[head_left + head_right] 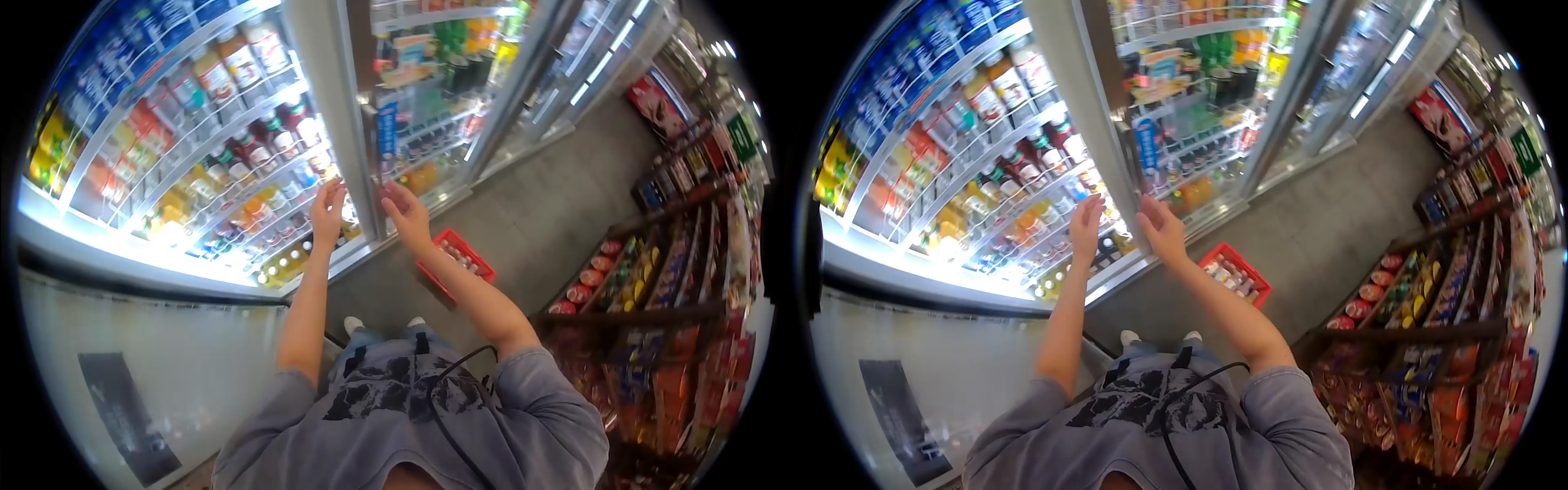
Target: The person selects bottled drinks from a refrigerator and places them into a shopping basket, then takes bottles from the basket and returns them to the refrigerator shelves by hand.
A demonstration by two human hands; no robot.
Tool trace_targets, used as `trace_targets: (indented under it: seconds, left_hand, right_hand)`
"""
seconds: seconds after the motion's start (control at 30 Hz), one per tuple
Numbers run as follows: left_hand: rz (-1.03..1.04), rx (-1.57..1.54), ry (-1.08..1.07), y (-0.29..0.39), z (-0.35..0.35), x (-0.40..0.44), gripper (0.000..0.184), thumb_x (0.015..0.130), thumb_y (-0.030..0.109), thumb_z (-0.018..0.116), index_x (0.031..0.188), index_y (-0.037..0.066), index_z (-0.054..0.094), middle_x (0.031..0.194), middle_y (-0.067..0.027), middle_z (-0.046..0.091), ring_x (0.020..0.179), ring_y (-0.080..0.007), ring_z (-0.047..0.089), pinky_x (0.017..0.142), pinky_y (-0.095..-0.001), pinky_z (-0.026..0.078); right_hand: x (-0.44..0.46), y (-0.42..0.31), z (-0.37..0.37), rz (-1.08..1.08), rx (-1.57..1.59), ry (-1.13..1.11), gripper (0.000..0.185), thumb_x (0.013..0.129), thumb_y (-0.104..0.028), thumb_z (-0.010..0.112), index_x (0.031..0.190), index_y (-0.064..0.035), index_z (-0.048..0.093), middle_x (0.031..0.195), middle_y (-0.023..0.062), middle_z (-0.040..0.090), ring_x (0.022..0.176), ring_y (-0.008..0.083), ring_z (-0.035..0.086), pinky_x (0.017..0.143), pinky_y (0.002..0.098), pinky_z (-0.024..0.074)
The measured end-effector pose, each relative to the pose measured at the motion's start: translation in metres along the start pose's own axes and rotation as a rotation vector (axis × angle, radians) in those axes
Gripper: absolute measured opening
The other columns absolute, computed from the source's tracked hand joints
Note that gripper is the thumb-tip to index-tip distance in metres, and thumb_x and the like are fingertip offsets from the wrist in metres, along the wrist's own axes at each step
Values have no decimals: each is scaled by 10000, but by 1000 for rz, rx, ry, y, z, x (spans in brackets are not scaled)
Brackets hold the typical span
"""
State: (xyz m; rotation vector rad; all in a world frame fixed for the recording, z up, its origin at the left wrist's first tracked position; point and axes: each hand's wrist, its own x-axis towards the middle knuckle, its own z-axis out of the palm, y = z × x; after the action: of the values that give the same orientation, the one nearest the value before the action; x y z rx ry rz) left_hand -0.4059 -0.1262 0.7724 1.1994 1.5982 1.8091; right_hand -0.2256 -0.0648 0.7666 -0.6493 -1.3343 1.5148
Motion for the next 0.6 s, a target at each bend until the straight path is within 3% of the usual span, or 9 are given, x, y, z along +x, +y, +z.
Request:
trace_targets:
  seconds: [0.1, 0.27, 0.5, 0.6]
  left_hand:
    - [-50, -134, -140, 6, 70, 5, 301, 961, 144, 608, 1222, -6, 597, 1129, -114, 669, 1035, -162, 634, 915, -281, 483]
    - [-87, -196, -360, 29, 174, -18, 306, 969, 141, 599, 1235, -8, 588, 1161, -105, 655, 1067, -162, 624, 928, -276, 479]
    - [-158, -235, -518, 8, 218, -43, 297, 966, 105, 589, 1241, -7, 586, 1176, -105, 650, 1099, -170, 616, 946, -281, 481]
    - [-197, -228, -596, -8, 234, -49, 304, 964, 104, 590, 1246, -7, 584, 1172, -106, 649, 1075, -168, 621, 938, -281, 483]
  right_hand:
    - [-13, -32, -69, 21, 38, 128, 500, 920, -113, 683, 1373, 2, 507, 1222, 116, 635, 1087, 151, 620, 940, 265, 488]
    - [-66, -70, -194, -6, -99, 429, 508, 964, -195, 636, 1391, 21, 468, 1291, 154, 590, 1111, 192, 611, 905, 315, 519]
    - [-130, -69, -267, -47, -111, 685, 512, 986, -205, 595, 1382, 78, 436, 1398, 195, 490, 1207, 290, 571, 982, 401, 521]
    - [-147, -49, -281, -54, -114, 747, 524, 982, -207, 603, 1389, 73, 431, 1410, 197, 485, 1216, 281, 567, 988, 394, 514]
